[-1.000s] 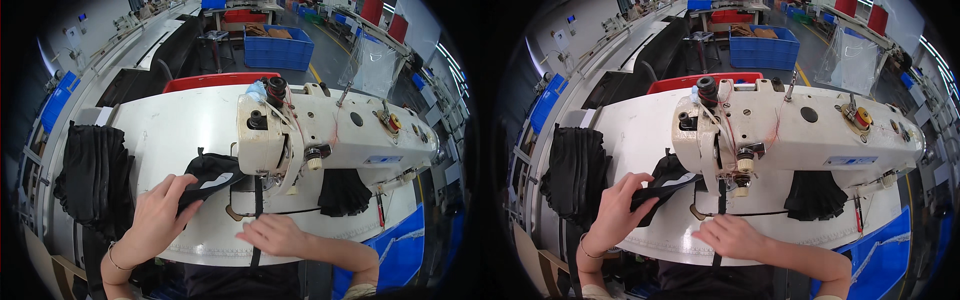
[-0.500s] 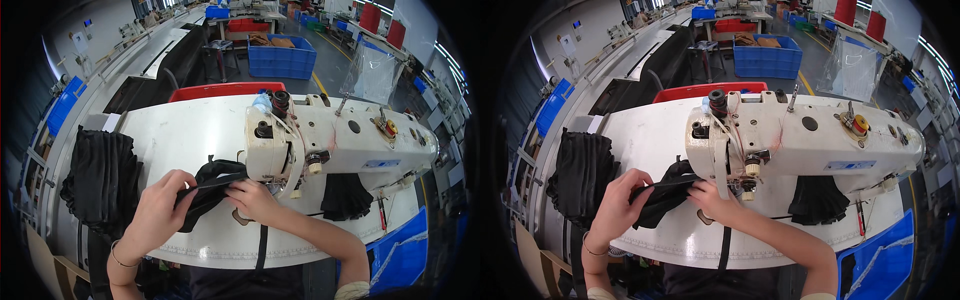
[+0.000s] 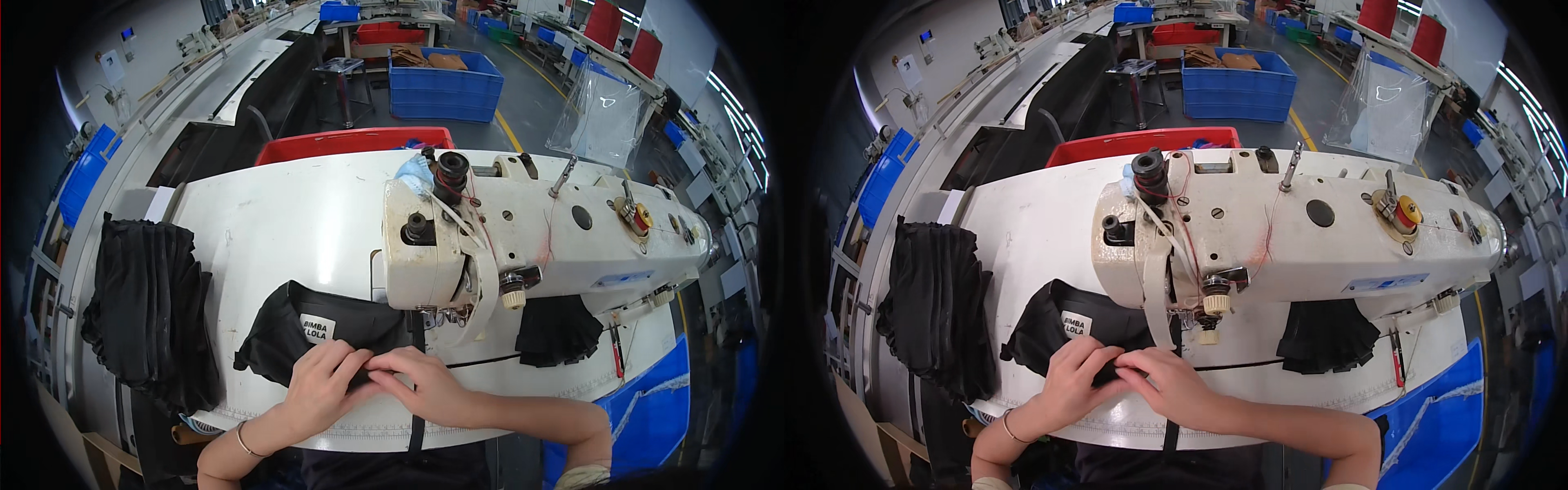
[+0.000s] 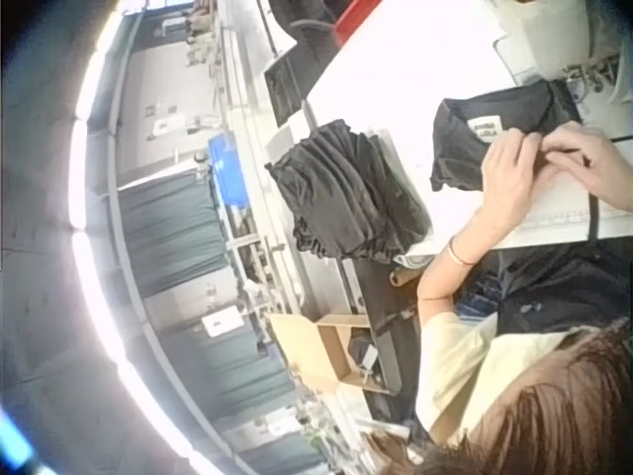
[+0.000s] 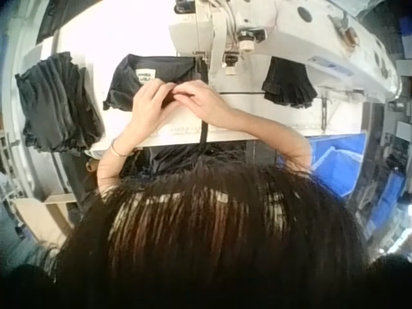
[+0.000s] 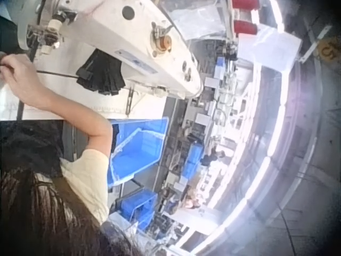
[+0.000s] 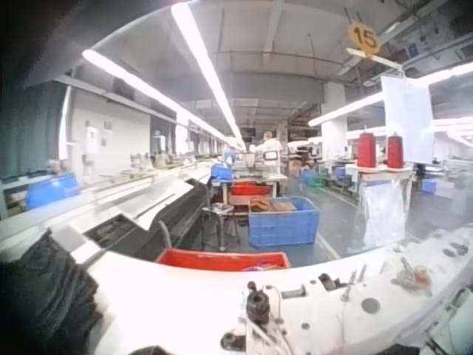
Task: Sewing pieces of black fabric together using an industrial sewing machine in a workshop.
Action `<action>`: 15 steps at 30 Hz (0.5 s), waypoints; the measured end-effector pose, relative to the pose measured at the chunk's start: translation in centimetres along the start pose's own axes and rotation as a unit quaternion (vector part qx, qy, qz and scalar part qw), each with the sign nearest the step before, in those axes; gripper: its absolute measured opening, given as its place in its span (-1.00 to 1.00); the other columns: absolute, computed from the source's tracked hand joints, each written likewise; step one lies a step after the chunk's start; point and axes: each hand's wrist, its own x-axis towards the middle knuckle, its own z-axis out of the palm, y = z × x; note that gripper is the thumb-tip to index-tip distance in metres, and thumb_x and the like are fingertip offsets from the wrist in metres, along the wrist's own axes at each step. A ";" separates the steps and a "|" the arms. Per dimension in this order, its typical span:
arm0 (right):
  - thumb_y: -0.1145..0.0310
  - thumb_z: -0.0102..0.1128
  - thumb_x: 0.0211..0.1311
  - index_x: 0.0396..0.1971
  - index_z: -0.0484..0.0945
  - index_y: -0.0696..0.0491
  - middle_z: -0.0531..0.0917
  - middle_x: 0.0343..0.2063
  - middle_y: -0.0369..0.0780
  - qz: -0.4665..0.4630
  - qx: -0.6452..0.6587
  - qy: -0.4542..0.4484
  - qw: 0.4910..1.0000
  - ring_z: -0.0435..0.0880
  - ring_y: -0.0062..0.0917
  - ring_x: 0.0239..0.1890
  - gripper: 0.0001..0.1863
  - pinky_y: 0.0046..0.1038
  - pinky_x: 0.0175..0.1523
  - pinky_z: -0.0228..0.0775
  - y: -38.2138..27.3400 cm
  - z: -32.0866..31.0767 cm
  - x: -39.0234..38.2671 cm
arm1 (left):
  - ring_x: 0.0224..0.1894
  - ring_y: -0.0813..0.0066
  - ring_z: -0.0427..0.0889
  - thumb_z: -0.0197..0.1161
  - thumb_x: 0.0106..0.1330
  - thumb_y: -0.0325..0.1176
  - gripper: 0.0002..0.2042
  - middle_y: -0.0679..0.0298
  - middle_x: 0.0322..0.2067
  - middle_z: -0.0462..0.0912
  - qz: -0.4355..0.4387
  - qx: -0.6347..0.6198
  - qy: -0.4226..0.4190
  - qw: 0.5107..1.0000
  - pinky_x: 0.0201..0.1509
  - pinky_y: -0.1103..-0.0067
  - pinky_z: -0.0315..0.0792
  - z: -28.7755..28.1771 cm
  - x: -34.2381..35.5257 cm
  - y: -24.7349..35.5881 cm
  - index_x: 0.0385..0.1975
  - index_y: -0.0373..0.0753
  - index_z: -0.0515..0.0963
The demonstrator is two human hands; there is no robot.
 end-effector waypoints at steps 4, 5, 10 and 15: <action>0.30 0.27 0.11 -0.04 0.42 0.21 0.41 0.07 -0.05 -0.177 -0.307 0.041 0.934 0.42 -0.20 0.10 -0.54 -0.31 0.16 0.32 0.8 -1.4 -4.3 | -0.27 0.27 0.46 0.21 -0.08 -0.36 -0.64 0.14 -0.30 0.52 0.111 0.188 0.048 0.975 -0.21 0.46 0.39 -0.1 1.4 0.9 -0.23 -0.36 0.55; 0.23 0.26 0.10 0.02 0.38 0.20 0.40 0.08 -0.03 -0.170 -0.324 -0.045 0.929 0.39 -0.17 0.13 -0.47 -0.28 0.20 0.27 0.7 -1.7 -5.1 | -0.30 0.30 0.45 0.16 -0.14 -0.43 -0.63 0.18 -0.37 0.49 0.133 0.186 0.084 0.970 -0.24 0.48 0.39 1.0 2.1 1.0 -0.24 -0.38 0.51; 0.00 0.23 0.02 0.15 0.32 0.17 0.28 0.20 0.02 -0.227 -0.500 -0.169 0.819 0.25 -0.14 0.25 -0.25 -0.11 0.31 0.10 -0.2 -1.1 -6.8 | -0.30 0.26 0.50 0.18 -0.10 -0.47 -0.63 0.14 -0.44 0.47 0.087 0.070 0.008 0.994 -0.25 0.49 0.40 4.0 2.7 -0.8 -0.21 -0.37 0.41; 0.04 0.25 0.01 0.04 0.42 0.18 0.38 0.13 0.00 -0.228 -0.457 -0.121 0.851 0.36 -0.19 0.17 -0.34 -0.18 0.24 0.22 1.8 -0.6 -7.0 | -0.51 0.39 0.49 0.26 -0.23 -0.48 -0.58 0.29 -0.64 0.48 0.002 -0.048 0.037 0.998 -0.33 0.56 0.35 4.0 4.9 -2.5 -0.23 -0.32 0.50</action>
